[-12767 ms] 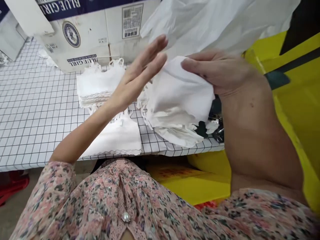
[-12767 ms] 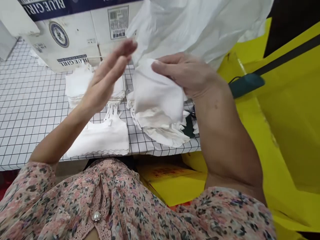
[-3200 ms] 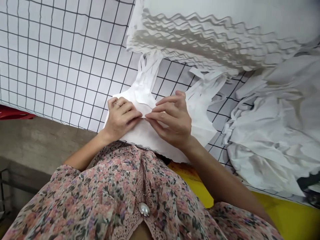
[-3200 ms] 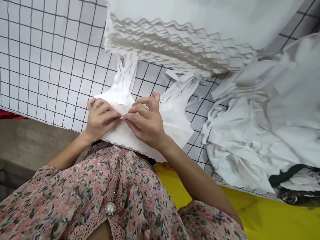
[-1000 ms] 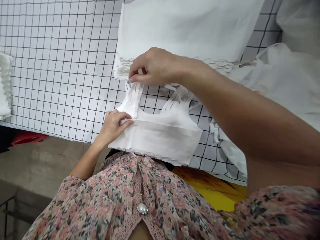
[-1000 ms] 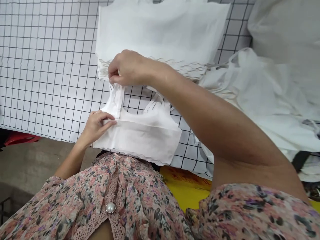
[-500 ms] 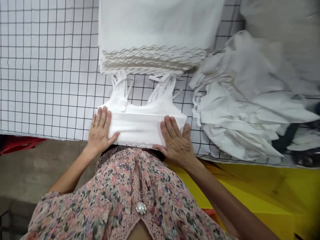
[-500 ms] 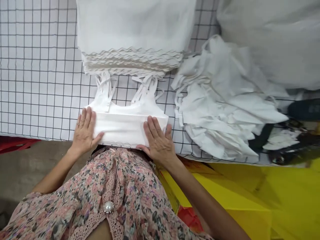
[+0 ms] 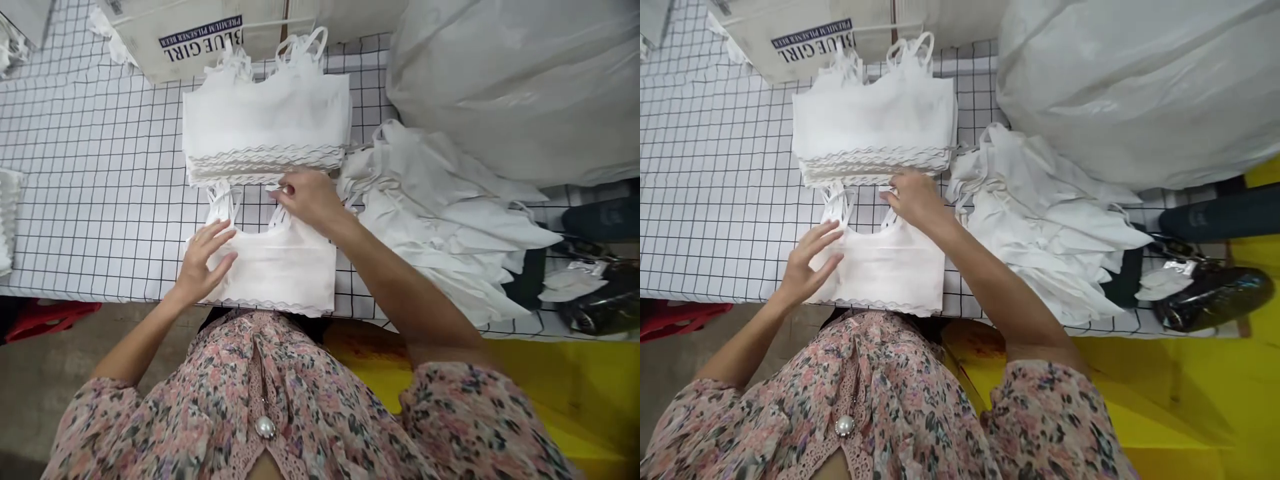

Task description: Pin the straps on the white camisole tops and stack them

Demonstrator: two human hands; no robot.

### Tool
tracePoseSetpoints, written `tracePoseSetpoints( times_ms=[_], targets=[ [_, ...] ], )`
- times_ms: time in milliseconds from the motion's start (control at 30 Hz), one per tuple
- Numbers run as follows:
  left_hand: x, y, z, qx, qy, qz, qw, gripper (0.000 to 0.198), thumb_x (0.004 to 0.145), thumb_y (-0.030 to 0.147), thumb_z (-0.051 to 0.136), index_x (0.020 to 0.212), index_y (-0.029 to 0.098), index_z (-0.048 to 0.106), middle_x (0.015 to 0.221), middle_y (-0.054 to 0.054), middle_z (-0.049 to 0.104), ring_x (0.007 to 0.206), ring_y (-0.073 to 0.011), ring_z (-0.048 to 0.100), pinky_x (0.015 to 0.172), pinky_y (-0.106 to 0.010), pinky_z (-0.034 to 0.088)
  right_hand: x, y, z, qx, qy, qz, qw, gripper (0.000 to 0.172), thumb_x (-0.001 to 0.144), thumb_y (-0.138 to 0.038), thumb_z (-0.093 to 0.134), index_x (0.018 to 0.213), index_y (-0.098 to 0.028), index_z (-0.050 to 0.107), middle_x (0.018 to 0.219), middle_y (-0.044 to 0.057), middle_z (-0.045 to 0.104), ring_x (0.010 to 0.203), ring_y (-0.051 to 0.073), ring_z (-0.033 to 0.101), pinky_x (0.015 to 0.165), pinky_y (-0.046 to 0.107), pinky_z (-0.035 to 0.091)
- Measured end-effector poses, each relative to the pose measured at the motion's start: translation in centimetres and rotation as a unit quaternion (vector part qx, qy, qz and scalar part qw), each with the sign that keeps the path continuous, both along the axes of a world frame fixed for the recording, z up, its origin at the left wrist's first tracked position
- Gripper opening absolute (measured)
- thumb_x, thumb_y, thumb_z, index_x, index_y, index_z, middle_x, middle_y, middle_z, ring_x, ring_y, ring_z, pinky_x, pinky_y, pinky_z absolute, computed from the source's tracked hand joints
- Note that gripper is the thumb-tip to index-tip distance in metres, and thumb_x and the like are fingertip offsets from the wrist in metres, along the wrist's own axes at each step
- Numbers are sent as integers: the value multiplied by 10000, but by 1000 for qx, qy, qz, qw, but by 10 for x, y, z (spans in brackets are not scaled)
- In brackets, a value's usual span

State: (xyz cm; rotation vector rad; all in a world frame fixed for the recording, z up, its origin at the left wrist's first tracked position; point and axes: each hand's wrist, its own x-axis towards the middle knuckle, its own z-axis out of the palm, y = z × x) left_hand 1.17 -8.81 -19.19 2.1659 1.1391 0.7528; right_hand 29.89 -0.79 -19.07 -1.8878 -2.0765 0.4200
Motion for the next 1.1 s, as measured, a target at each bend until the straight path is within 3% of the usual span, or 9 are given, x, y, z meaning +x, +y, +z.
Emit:
tracePoseSetpoints(
  times_ms=[133, 333, 467, 567, 667, 733, 833, 933, 1100],
  targets=[
    [38, 44, 14, -217, -138, -7, 966, 309, 975, 327, 703, 1215, 154, 793, 1245, -147, 797, 1040, -195, 789, 911, -358, 666, -6, 37, 13, -125, 55, -12, 991, 107, 810, -185, 815, 743, -146, 742, 734, 75, 696, 769, 246, 670, 807, 405, 550],
    [81, 88, 7, -366, -191, 12, 911, 249, 874, 199, 763, 1097, 116, 838, 906, -78, 797, 694, -95, 670, 699, -267, 588, 20, 18, 21, -97, 386, -78, 914, 160, 789, -174, 810, 711, -173, 671, 519, -40, 499, 446, 109, 436, 471, 288, 462],
    [111, 93, 6, -444, -228, -17, 866, 265, 809, 195, 847, 1065, 126, 842, 988, -89, 806, 698, -75, 635, 667, -241, 543, 27, 3, 22, -84, 534, -77, 838, 252, 758, -284, 883, 722, -184, 655, 490, -80, 421, 434, 84, 389, 447, 288, 518],
    [131, 94, 4, -483, -247, -55, 838, 181, 775, 223, 890, 911, 116, 836, 854, -60, 768, 619, -47, 550, 572, -207, 456, 29, -1, 21, -96, 568, -72, 814, 335, 732, -370, 931, 741, -187, 650, 497, -95, 402, 430, 74, 395, 466, 282, 531],
    [143, 96, 0, -493, -247, -39, 833, 193, 746, 249, 932, 741, 129, 781, 650, 0, 650, 555, -37, 475, 502, -194, 359, 33, -12, 17, -63, 543, -83, 833, 307, 818, -438, 868, 821, -192, 684, 510, -86, 434, 425, 92, 422, 491, 292, 533],
    [147, 98, -2, -497, -251, -6, 831, 262, 709, 263, 975, 693, 140, 744, 605, 21, 602, 544, -39, 477, 480, -192, 315, 33, -32, 13, 36, 462, -93, 881, 258, 943, -449, 733, 925, -192, 731, 590, -30, 571, 497, 142, 541, 572, 333, 579],
    [149, 100, -3, -505, -260, 9, 823, 297, 685, 293, 1011, 722, 143, 757, 648, 16, 624, 558, -37, 501, 480, -195, 310, 25, -82, -2, 164, 241, -20, 956, 363, 1091, -393, 497, 1161, -174, 778, 1104, 139, 801, 1037, 261, 767, 971, 466, 627],
    [151, 103, 0, -510, -265, 10, 818, 219, 764, 289, 972, 776, 156, 799, 639, 30, 592, 536, -24, 437, 485, -207, 300, 13, -131, -24, 97, 41, 129, 986, 540, 1127, -442, 419, 1534, -145, 616, 1630, 186, 551, 1552, 349, 510, 1283, 679, 371],
    [159, 120, 23, -458, -266, -12, 848, 159, 908, 278, 864, 811, 164, 809, 630, 34, 534, 516, -12, 319, 480, -228, 226, 4, -156, -50, 1, -53, 189, 980, 799, 1091, -548, 487, 1735, -129, 271, 1790, 167, 189, 1693, 368, 242, 1303, 791, 207]
  ],
)
